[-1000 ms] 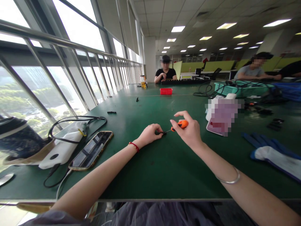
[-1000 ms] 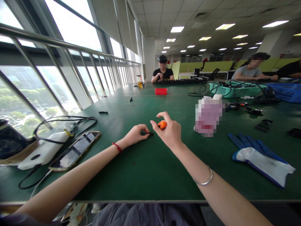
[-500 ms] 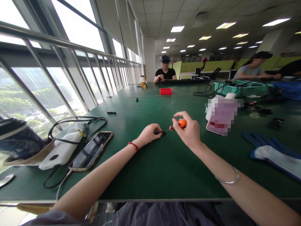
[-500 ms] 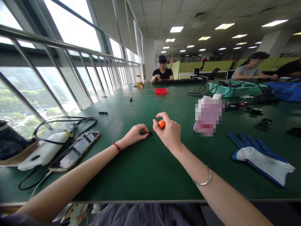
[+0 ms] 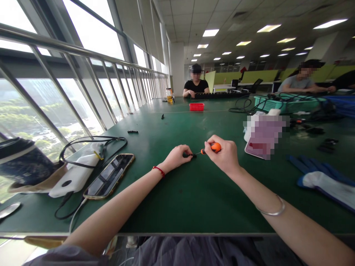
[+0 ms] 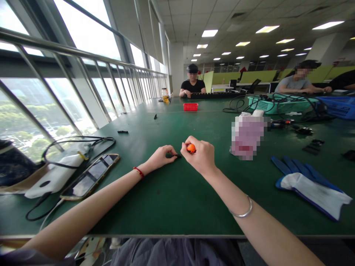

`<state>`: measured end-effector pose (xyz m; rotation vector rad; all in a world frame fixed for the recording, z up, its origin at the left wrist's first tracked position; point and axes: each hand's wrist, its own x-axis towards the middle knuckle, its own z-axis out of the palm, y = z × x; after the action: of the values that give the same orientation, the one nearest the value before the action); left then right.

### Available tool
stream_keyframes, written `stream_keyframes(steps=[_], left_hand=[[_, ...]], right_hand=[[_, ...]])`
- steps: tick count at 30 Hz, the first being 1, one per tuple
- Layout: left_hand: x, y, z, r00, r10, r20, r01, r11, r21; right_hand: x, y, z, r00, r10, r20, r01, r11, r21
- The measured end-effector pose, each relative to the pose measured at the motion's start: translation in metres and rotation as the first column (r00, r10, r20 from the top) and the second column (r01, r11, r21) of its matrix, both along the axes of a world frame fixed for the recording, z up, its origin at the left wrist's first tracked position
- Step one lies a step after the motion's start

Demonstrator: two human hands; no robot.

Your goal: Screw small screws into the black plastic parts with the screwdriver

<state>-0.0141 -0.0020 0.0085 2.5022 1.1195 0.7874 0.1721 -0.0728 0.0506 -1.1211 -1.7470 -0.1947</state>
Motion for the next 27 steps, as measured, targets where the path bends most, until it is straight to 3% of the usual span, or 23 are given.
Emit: stream_keyframes(steps=[7, 15, 27], left_hand=[[0.0008, -0.0011, 0.0001, 1.0, -0.001, 0.01, 0.001, 1.0, -0.011], [0.0002, -0.0003, -0.0017, 1.0, -0.003, 0.003, 0.003, 1.0, -0.003], [-0.0003, 0.0004, -0.0028, 1.0, -0.002, 0.004, 0.002, 1.0, -0.001]], right_hand=[[0.0013, 0.0009, -0.0029, 1.0, 0.001, -0.009, -0.001, 1.0, 0.011], [0.0047, 0.0024, 0.0004, 0.997, 0.016, -0.077, -0.004, 0.989, 0.15], [0.0065, 0.0051, -0.0023, 0.996, 0.031, -0.084, -0.023, 0.995, 0.093]])
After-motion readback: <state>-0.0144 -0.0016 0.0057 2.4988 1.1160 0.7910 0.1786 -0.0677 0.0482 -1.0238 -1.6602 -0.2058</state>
